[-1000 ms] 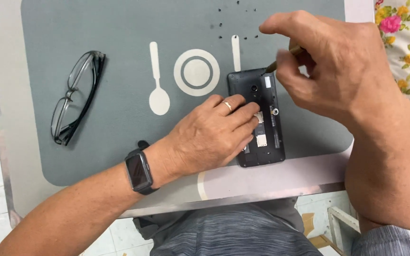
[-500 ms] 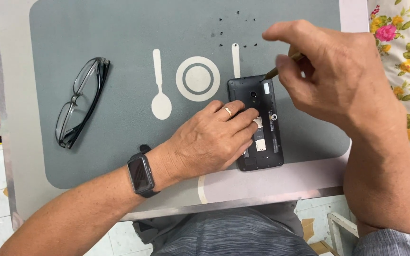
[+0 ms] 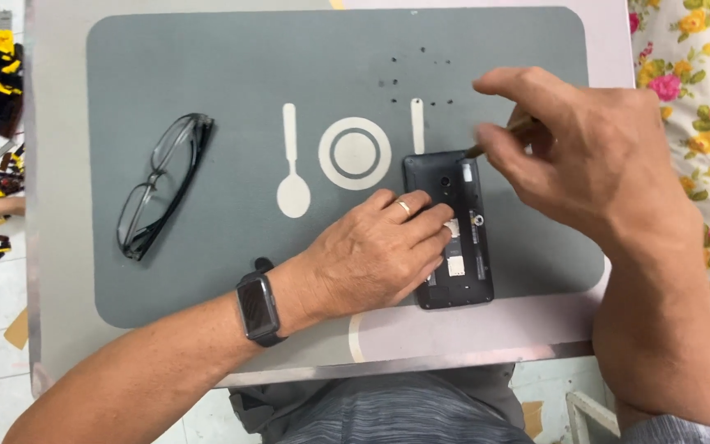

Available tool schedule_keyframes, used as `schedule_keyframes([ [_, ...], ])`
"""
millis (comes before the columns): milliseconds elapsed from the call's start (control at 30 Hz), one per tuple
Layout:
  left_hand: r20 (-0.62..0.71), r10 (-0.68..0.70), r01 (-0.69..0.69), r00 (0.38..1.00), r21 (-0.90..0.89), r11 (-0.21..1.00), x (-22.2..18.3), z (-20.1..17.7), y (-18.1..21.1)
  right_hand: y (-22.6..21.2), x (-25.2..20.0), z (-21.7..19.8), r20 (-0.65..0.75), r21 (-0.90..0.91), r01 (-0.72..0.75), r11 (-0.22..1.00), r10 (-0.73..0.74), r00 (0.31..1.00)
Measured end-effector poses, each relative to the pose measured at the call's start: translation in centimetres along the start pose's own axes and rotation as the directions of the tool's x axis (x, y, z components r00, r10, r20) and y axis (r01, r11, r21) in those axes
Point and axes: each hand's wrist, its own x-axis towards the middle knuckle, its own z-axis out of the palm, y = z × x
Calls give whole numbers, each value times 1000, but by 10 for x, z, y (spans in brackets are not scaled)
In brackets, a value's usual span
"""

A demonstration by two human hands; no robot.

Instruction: Using a precision screwdriver to remove screws from the internal frame of a smartphone.

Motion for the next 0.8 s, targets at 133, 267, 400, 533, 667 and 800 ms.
schedule_keyframes([
  [133,-24,2,-1,1000,33,999,-1,1,0,-1,0,-1,67,107,-9,994,2,998],
  [267,-37,-1,3,999,42,999,-2,6,1,4,-6,14,-16,43,1,999,0,1000],
  [400,-53,4,-1,999,60,998,-2,6,1,1,-5,14,-33,61,-4,998,6,999],
  [533,-63,-2,5,998,56,998,-1,7,1,-5,-1,5,16,57,-35,998,34,999],
  [667,-81,-2,6,997,46,999,-1,6,1,-8,1,-4,90,89,-62,994,53,994],
  [800,-66,3,0,998,51,999,-2,8,1,-8,1,-6,121,58,-44,997,37,992],
])
